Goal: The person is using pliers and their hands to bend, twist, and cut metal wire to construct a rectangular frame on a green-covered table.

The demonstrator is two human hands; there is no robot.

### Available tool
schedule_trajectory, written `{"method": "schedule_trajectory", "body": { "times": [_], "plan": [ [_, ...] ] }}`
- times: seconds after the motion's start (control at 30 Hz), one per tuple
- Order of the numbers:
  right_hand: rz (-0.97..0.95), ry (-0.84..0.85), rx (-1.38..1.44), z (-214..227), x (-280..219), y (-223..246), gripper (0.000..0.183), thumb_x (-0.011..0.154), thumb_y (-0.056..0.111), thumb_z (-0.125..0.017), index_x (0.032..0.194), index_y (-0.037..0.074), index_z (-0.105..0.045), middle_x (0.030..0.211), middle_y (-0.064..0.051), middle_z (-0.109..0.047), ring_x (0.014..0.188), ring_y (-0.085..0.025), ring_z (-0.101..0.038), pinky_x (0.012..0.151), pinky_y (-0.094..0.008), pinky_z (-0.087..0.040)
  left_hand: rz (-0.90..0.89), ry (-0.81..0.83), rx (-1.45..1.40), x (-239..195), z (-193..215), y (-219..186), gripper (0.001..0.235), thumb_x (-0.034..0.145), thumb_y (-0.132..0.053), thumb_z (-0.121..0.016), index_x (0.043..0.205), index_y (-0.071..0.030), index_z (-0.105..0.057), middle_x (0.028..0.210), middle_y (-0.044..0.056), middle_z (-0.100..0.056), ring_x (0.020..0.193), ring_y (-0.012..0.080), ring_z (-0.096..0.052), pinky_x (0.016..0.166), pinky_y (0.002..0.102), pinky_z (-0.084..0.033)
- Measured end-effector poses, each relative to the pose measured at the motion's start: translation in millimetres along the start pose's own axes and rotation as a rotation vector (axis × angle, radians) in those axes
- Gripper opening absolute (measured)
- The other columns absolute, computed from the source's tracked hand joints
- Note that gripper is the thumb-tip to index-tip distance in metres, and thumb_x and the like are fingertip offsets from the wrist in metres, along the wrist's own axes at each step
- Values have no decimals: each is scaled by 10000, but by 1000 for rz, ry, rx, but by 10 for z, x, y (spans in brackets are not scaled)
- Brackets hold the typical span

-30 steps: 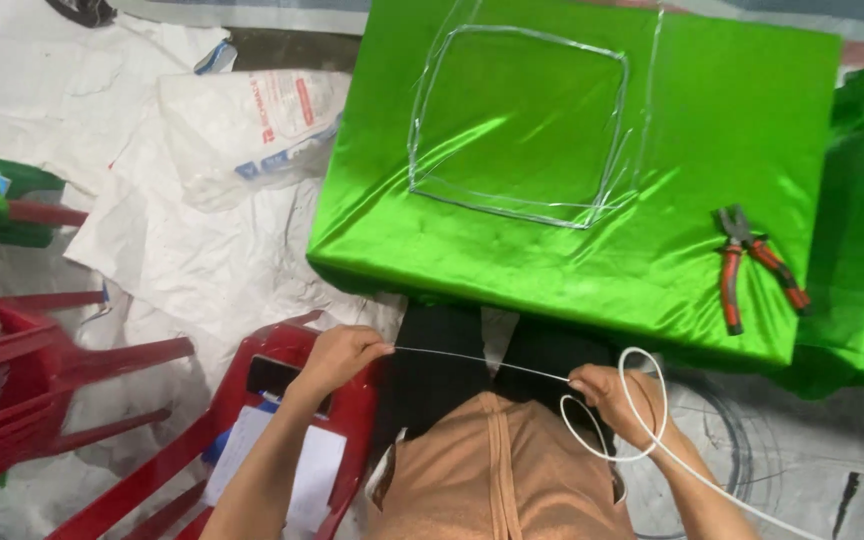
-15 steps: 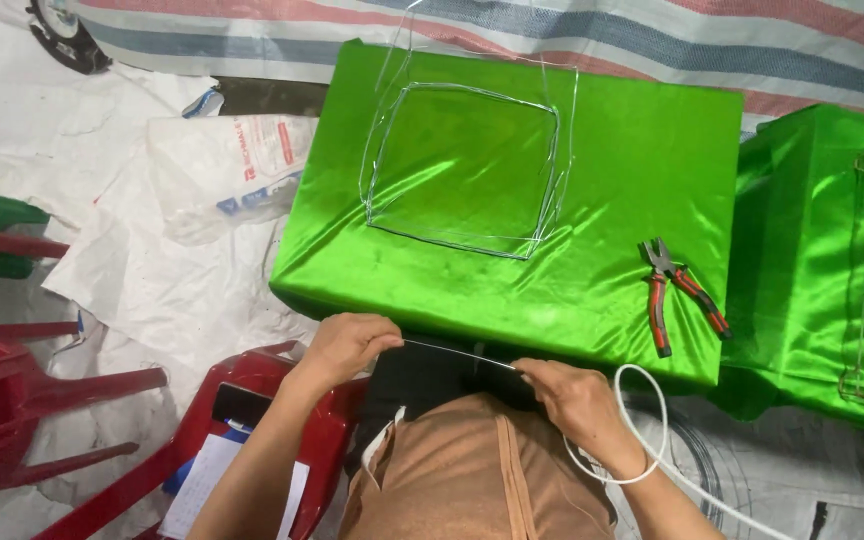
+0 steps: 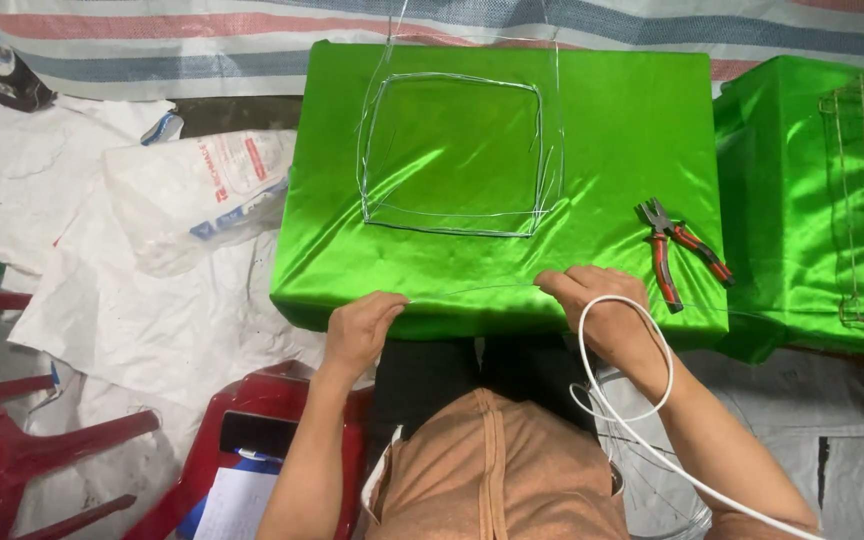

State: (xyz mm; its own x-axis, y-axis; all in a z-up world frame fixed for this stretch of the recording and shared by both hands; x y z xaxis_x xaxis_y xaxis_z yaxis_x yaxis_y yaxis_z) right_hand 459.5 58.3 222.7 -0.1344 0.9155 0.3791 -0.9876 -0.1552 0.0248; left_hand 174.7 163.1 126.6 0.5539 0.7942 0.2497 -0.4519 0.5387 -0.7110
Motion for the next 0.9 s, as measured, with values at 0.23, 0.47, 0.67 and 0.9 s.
{"method": "schedule_trajectory", "body": {
  "times": [0.23, 0.47, 0.67, 0.9],
  "plan": [
    [-30, -8, 81, -123, -70, -102, 177, 1003, 237, -557, 1013, 359, -686, 604, 17, -503, 573, -210, -624, 587, -366, -571, 60, 49, -38, -31, 141, 201, 191, 1028, -274, -589, 1080, -244, -771, 906, -34, -794, 822, 207, -763, 770, 331, -610],
    [-46, -163, -70, -19, 13, -391, 243, 1076, 220, -530, 1049, 387, -704, 690, 83, -473, 624, -129, -577, 677, -289, -559, 62, 217, -195, -153, -219, -105, 187, 1025, -185, -573, 1131, -141, -721, 956, 119, -798, 874, 359, -755, 750, 476, -616],
    [-108, 30, 235, -366, -99, 6, 195, 999, 237, -552, 1053, 348, -703, 608, 31, -562, 603, -194, -664, 596, -374, -585, -7, -84, 320, -36, 496, 116, 166, 1015, -333, -605, 1056, -271, -753, 888, -69, -745, 846, 165, -724, 857, 344, -546],
    [-415, 121, 948, -728, -278, 368, 148, 998, 169, -587, 1060, 133, -717, 622, 38, -668, 529, -100, -647, 535, -251, -521, 253, -638, -381, -153, 1013, 185, 355, 975, -2, -628, 1304, -53, -504, 1174, 164, -677, 1036, 277, -639, 929, 406, -547]
  ]
}}
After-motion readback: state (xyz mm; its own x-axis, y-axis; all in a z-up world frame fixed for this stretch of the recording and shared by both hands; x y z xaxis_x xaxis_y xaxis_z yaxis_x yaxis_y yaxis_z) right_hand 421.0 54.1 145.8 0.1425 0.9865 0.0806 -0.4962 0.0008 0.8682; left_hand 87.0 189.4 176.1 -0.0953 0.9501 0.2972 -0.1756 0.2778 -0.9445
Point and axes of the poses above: each hand's wrist, its own x-axis towards the middle knuckle, its own z-axis out of the back of the hand, y = z × x, the point moved 9 cm from there along x, towards the middle knuckle
